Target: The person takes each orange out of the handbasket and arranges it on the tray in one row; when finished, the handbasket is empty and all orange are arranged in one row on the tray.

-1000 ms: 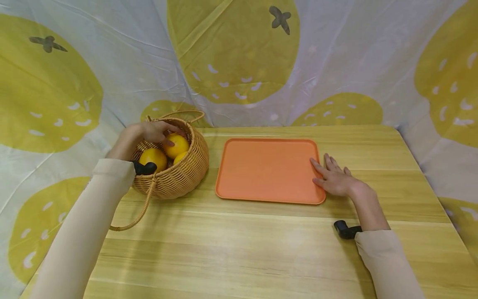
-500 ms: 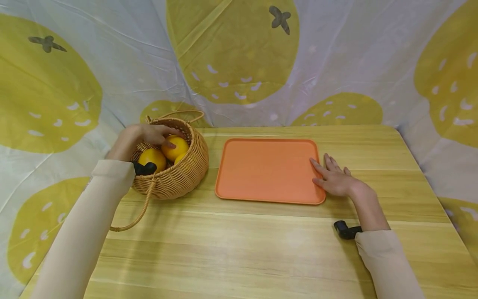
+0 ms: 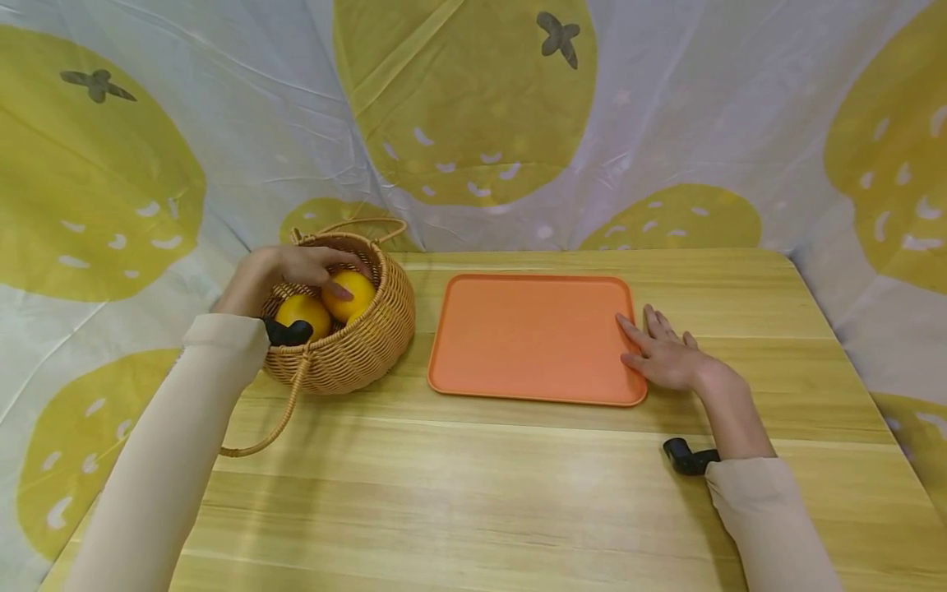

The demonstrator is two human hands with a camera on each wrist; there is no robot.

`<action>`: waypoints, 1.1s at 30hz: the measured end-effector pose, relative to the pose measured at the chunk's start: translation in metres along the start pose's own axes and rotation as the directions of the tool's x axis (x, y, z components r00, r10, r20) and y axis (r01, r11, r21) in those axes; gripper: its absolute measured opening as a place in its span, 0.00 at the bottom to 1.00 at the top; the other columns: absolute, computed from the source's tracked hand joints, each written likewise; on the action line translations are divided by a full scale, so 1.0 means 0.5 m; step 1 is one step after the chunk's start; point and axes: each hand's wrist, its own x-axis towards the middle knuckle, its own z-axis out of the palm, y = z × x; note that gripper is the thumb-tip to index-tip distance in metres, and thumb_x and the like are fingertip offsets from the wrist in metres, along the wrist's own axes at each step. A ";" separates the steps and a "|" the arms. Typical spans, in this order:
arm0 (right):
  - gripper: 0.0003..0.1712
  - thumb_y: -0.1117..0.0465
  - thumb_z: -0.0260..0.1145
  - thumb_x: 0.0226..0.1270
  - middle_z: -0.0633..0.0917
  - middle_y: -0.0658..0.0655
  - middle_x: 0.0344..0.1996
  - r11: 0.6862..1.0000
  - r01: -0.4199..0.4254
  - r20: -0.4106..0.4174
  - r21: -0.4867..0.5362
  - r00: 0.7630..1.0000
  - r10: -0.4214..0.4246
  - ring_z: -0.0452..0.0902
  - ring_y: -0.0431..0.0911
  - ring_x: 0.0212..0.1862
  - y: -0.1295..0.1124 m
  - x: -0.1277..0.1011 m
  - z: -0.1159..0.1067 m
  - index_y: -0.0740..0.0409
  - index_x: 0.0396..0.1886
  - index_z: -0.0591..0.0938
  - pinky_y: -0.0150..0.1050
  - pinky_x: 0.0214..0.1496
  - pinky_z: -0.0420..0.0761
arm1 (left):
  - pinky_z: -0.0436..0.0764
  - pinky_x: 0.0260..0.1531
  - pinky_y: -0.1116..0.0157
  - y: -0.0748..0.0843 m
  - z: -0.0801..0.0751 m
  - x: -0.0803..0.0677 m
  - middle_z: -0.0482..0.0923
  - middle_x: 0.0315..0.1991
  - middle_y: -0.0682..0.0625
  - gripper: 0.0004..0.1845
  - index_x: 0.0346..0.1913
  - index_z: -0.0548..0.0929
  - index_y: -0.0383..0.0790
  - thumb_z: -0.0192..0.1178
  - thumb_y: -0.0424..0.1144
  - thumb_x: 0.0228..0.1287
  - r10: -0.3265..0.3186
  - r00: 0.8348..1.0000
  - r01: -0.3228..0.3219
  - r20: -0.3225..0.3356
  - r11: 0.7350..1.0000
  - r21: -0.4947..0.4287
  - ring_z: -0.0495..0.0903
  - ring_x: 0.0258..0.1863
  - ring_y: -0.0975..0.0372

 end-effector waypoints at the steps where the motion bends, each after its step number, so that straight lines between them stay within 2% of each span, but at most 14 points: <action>1: 0.44 0.50 0.53 0.84 0.25 0.77 0.79 1.000 0.000 0.000 0.001 1.000 0.000 0.17 0.73 0.79 0.000 0.000 0.000 0.58 0.85 0.41 0.80 0.70 0.24 | 0.56 0.75 0.38 -0.002 0.000 0.000 0.52 0.80 0.31 0.30 0.75 0.68 0.41 0.62 0.42 0.75 0.004 1.000 -0.004 0.005 1.000 -0.014 0.54 0.77 0.39; 8: 0.44 0.50 0.52 0.84 0.26 0.77 0.79 1.000 -0.004 0.001 -0.001 1.000 0.004 0.17 0.74 0.79 -0.003 -0.003 -0.003 0.59 0.85 0.42 0.80 0.70 0.24 | 0.59 0.74 0.40 -0.010 0.004 0.005 0.56 0.78 0.34 0.30 0.75 0.69 0.42 0.62 0.42 0.74 0.010 1.000 -0.008 0.014 0.997 -0.081 0.59 0.74 0.42; 15: 0.44 0.49 0.53 0.84 0.26 0.77 0.79 1.000 -0.005 0.002 -0.005 1.000 0.005 0.18 0.74 0.79 -0.005 -0.006 -0.004 0.60 0.85 0.42 0.80 0.70 0.24 | 0.68 0.63 0.53 -0.013 0.009 0.009 0.66 0.70 0.38 0.28 0.69 0.74 0.43 0.67 0.37 0.68 0.039 0.999 -0.035 0.016 0.977 -0.209 0.68 0.62 0.49; 24: 0.44 0.49 0.52 0.84 0.25 0.77 0.79 1.000 -0.006 0.002 0.002 1.000 0.006 0.16 0.74 0.79 0.001 -0.005 -0.003 0.59 0.85 0.41 0.79 0.70 0.23 | 0.69 0.61 0.57 -0.019 0.015 0.013 0.68 0.69 0.39 0.25 0.70 0.73 0.41 0.63 0.38 0.73 0.079 0.997 -0.074 0.013 0.974 -0.216 0.70 0.61 0.51; 27: 0.44 0.49 0.52 0.84 0.25 0.77 0.79 1.000 -0.005 0.001 -0.002 1.000 0.005 0.17 0.74 0.79 0.002 -0.004 -0.003 0.59 0.85 0.42 0.80 0.70 0.23 | 0.69 0.60 0.58 -0.020 0.016 0.013 0.69 0.69 0.39 0.25 0.69 0.74 0.40 0.63 0.38 0.72 0.086 0.996 -0.087 -0.013 0.975 -0.205 0.70 0.61 0.51; 33: 0.44 0.49 0.52 0.84 0.26 0.77 0.79 1.000 -0.002 0.002 -0.014 1.000 0.002 0.18 0.74 0.79 0.000 -0.003 -0.002 0.60 0.85 0.42 0.80 0.70 0.24 | 0.71 0.61 0.57 -0.029 0.013 0.006 0.66 0.72 0.41 0.25 0.69 0.76 0.42 0.64 0.40 0.72 0.100 0.992 -0.115 -0.070 0.963 -0.244 0.69 0.63 0.50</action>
